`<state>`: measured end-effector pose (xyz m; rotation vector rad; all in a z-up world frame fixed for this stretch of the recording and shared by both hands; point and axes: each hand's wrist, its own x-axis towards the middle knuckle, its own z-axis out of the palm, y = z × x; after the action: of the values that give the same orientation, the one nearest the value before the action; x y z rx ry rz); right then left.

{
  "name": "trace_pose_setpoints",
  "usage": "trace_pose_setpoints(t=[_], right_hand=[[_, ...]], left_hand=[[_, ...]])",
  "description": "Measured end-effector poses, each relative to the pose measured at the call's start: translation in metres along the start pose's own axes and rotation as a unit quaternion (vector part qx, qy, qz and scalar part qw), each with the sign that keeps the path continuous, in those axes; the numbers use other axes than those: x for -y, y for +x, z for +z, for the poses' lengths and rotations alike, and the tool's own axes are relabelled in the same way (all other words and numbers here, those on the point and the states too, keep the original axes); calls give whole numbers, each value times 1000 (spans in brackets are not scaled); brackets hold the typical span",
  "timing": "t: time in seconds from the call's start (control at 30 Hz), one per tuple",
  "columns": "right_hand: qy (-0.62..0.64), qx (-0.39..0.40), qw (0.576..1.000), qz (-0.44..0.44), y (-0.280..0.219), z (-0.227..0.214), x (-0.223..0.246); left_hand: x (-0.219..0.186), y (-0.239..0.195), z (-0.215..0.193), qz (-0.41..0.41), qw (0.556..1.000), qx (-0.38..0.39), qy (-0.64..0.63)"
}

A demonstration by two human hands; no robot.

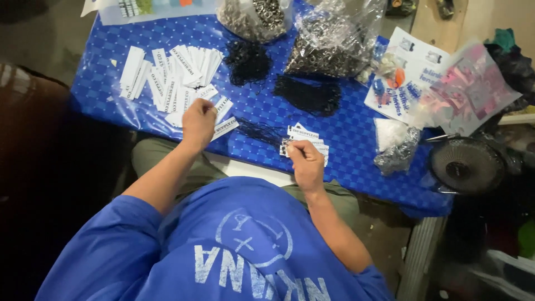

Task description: Attaching black strings to white paper labels by threading them through pre-punched holes.

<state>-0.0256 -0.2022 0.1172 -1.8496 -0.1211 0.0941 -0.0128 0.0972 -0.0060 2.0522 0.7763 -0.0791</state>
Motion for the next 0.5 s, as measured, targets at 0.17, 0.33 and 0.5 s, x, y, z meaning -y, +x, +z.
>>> trace_pose_setpoints(t=[0.17,0.33,0.5], right_hand=[[-28,42,995,-82,4,15,-7],[-79,82,985,-130,4,24,-8],[-74,-22,997,12,0,23,-32]], left_hand=[[-32,-41,19,128,982,133,39],[-94,-78,10,144,955,259,17],[-124,-105,9,-32,828,298,-474]])
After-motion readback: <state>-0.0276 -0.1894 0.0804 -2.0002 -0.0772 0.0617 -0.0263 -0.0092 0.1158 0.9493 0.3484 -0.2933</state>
